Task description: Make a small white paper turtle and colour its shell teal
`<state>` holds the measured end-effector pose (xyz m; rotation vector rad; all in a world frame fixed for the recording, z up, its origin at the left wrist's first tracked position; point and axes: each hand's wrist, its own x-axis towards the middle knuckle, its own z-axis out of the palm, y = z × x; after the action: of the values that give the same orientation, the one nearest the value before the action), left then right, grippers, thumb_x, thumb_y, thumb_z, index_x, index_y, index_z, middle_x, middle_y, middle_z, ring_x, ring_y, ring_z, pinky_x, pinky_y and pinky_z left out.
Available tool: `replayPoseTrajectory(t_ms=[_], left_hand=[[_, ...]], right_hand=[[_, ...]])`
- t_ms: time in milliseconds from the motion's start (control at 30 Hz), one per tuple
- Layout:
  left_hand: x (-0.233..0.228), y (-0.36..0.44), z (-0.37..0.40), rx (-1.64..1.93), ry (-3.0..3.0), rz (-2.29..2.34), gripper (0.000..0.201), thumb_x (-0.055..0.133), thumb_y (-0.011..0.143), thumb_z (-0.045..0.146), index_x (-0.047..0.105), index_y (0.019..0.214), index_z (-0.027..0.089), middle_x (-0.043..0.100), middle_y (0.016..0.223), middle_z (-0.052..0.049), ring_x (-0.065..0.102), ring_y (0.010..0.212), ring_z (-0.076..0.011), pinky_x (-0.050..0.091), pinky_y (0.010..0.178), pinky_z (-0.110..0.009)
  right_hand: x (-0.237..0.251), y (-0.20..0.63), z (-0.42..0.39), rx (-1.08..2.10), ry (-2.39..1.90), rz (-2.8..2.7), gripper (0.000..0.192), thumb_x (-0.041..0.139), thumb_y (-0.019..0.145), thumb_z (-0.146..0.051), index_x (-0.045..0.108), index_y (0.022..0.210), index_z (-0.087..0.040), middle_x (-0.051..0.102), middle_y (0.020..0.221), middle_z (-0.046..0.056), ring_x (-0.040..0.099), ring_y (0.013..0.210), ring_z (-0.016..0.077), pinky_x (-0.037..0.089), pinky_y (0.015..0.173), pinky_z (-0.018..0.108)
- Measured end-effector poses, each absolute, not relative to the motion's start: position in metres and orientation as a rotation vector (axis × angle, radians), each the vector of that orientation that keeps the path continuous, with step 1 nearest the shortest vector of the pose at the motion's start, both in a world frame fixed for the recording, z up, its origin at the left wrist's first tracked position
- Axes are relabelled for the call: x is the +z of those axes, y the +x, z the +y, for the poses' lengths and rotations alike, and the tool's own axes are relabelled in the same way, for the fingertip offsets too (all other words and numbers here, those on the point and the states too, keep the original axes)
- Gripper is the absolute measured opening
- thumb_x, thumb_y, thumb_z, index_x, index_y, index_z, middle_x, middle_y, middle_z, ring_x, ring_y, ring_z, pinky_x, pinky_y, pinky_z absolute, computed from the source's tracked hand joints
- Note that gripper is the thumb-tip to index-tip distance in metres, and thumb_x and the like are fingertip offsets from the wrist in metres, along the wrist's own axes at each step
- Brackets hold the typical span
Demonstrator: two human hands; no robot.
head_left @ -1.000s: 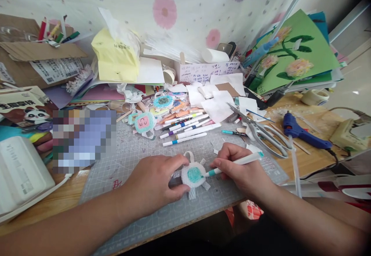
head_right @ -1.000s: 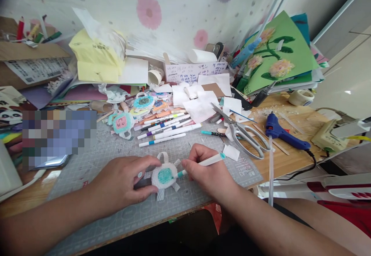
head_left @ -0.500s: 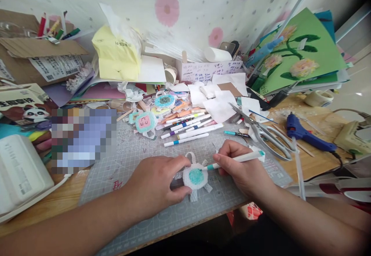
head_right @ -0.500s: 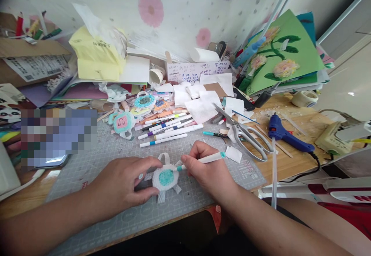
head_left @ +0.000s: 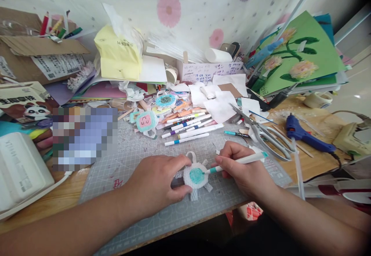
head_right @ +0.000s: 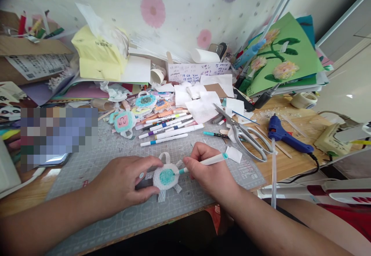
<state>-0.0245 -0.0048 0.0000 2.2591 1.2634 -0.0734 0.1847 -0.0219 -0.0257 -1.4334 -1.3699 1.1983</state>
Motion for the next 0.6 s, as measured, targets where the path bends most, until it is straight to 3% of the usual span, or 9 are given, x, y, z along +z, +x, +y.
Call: replayPoseTrajectory(t_ms=[267, 600], left_hand=[[-0.001, -0.025, -0.005, -0.063, 2.27, 1.267, 0.039, 0.059, 0.073, 0.044, 0.058, 0.109, 0.029, 0.068, 0.083, 0.0, 0.06, 0.07, -0.0193, 0.038, 0.061, -0.027], [-0.004, -0.027, -0.007, -0.03, 2.286, 1.259, 0.038, 0.057, 0.074, 0.046, 0.059, 0.106, 0.028, 0.066, 0.078, 0.0, 0.058, 0.067, -0.019, 0.037, 0.058, -0.027]], right_hand=[[-0.024, 0.182, -0.032, 1.32, -1.351, -1.366, 0.024, 0.062, 0.076, -0.027, 0.048, 0.057, -0.021, 0.053, 0.043, -0.006, 0.046, 0.044, 0.0098, 0.034, 0.045, 0.021], [-0.025, 0.169, -0.032, 1.237, -1.404, -1.434, 0.026, 0.064, 0.076, -0.035, 0.048, 0.06, -0.021, 0.056, 0.05, -0.004, 0.046, 0.047, 0.0101, 0.037, 0.046, 0.022]])
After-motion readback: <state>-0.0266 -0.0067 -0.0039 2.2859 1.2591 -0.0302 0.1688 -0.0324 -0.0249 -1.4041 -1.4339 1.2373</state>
